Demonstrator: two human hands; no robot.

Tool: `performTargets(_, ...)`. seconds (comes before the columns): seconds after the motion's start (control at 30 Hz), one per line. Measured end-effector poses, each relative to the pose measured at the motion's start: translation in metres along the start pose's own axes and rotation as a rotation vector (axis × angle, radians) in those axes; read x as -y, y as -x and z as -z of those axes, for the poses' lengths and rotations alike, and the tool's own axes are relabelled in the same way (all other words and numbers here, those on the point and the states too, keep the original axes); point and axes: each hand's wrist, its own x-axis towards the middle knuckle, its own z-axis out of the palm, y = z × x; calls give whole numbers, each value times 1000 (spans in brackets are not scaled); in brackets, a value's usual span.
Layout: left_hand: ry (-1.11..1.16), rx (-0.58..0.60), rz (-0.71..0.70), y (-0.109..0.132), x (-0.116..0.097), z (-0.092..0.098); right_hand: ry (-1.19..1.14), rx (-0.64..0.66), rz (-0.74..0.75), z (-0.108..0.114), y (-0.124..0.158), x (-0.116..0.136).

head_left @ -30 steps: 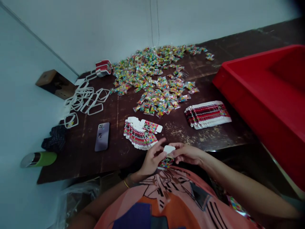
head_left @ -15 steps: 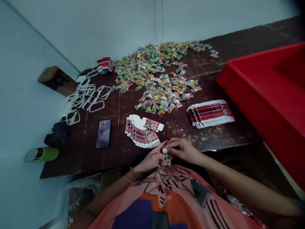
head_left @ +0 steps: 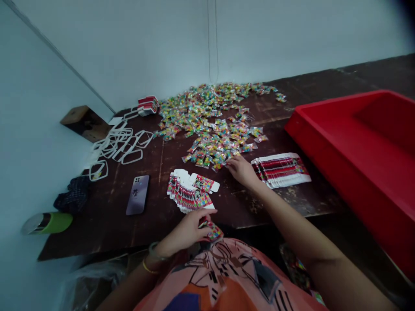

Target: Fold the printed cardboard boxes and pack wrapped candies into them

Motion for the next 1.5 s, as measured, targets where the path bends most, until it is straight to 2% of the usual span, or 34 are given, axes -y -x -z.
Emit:
performTargets(0.1,-105,136,31,15,6,22,50,5,9,-23,0,-1)
performTargets(0.13,-52,134,53,19,8,27,59,1,12,-29,10,3)
performTargets(0.2,200,53,116,24,13,30,77,-13,25,-36,44,13)
performTargets(0.27,518,-19,183,23,18,26,84,-18,52,-36,87,22)
performTargets(0.4,910,-2,199,5,25,6,15,85,133,-22,164,26)
performTargets(0.53,1048,19,187,-18,27,-14,-152,129,206,-10,197,20)
performTargets(0.67,1044,50,203,-25,22,-21,-396,119,205,-8,193,16)
performTargets(0.83,1016,49,227,-23,18,-25,-487,-96,-74,6,147,29)
performTargets(0.9,1016,57,247,-24,18,-28,-609,-121,-167,16,123,43)
performTargets(1.0,982,80,256,-23,14,-31,-746,-48,-135,31,92,64)
performTargets(1.1,887,117,237,-19,6,-33,-608,-110,-31,36,74,76)
performTargets(1.2,848,100,217,-13,-2,-32,-495,-149,-4,30,73,80)
performTargets(1.33,884,-6,255,-9,-4,-30,-542,-57,37,21,89,82)
performTargets(1.4,920,-8,245,-11,-1,-31,-729,-35,-92,20,98,81)
performTargets(1.5,966,13,229,-15,4,-33,-1213,87,-431,19,107,79)
